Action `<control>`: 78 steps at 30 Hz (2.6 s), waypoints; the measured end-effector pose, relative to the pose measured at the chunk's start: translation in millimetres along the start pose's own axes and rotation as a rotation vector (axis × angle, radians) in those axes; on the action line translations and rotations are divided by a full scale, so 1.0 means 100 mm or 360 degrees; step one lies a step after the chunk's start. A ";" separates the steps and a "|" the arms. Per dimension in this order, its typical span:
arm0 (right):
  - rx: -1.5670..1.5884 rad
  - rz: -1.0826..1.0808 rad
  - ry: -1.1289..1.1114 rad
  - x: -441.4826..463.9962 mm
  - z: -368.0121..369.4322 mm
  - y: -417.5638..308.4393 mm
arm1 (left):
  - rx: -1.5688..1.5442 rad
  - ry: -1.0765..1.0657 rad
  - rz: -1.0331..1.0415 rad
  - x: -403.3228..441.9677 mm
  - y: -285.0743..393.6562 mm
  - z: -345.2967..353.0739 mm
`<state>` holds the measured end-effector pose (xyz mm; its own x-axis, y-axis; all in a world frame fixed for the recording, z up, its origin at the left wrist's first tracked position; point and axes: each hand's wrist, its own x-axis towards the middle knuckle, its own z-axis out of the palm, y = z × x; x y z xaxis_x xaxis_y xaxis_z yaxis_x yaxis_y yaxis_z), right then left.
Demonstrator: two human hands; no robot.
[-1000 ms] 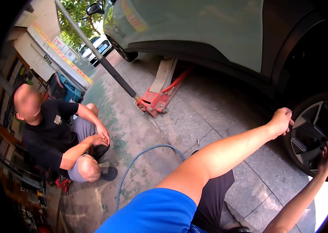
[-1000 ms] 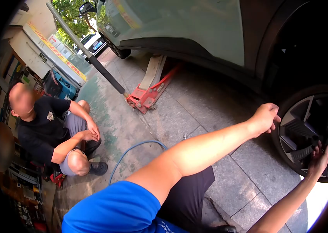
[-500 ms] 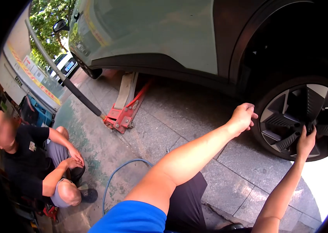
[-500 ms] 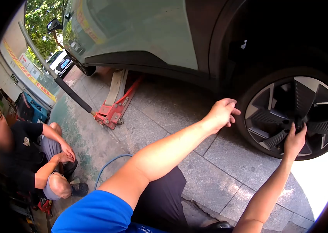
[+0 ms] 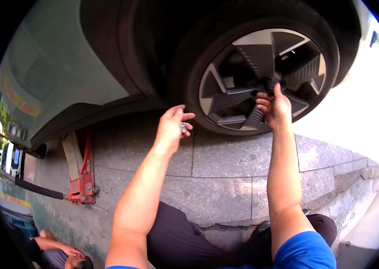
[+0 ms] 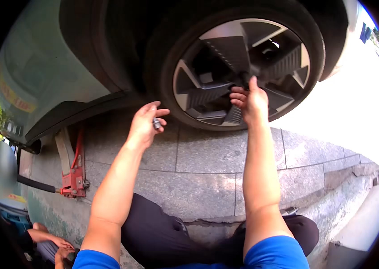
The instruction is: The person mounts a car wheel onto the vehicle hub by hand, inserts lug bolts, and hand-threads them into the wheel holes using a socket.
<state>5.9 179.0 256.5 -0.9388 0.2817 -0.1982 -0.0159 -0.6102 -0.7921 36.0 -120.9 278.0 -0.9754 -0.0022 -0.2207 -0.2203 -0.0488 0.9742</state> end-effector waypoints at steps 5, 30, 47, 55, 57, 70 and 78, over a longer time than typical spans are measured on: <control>-0.2162 -0.1473 0.0453 0.05 -0.03 0.13 | 0.0027 0.0019 -0.0078 -0.01 -0.04 -0.03; -0.0526 -0.0119 0.0135 0.17 -0.11 0.01 | -0.0184 -0.0010 -0.0073 0.01 0.00 -0.10; -0.1442 -0.0916 0.0322 0.03 0.08 0.06 | -0.0202 0.0020 -0.0121 0.02 -0.01 -0.11; -0.2133 -0.1491 0.0657 0.08 -0.01 0.11 | -0.0210 0.0019 -0.0133 0.05 -0.03 -0.09; -0.2189 -0.1577 0.0485 0.06 0.02 0.07 | -0.0239 0.0002 -0.0119 0.05 -0.03 -0.08; -0.0620 -0.0360 0.0115 0.00 0.10 0.02 | -0.0218 -0.0007 -0.0093 0.00 -0.01 -0.06; -0.1946 -0.1127 0.0555 0.05 0.11 0.07 | -0.0214 0.0019 -0.0088 0.01 -0.01 -0.14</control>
<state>-2.3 168.2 256.0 -0.7265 0.5204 0.4488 0.0335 0.6791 -0.7333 35.4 -134.8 276.0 -0.9613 -0.0077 -0.2752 -0.2693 -0.1826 0.9456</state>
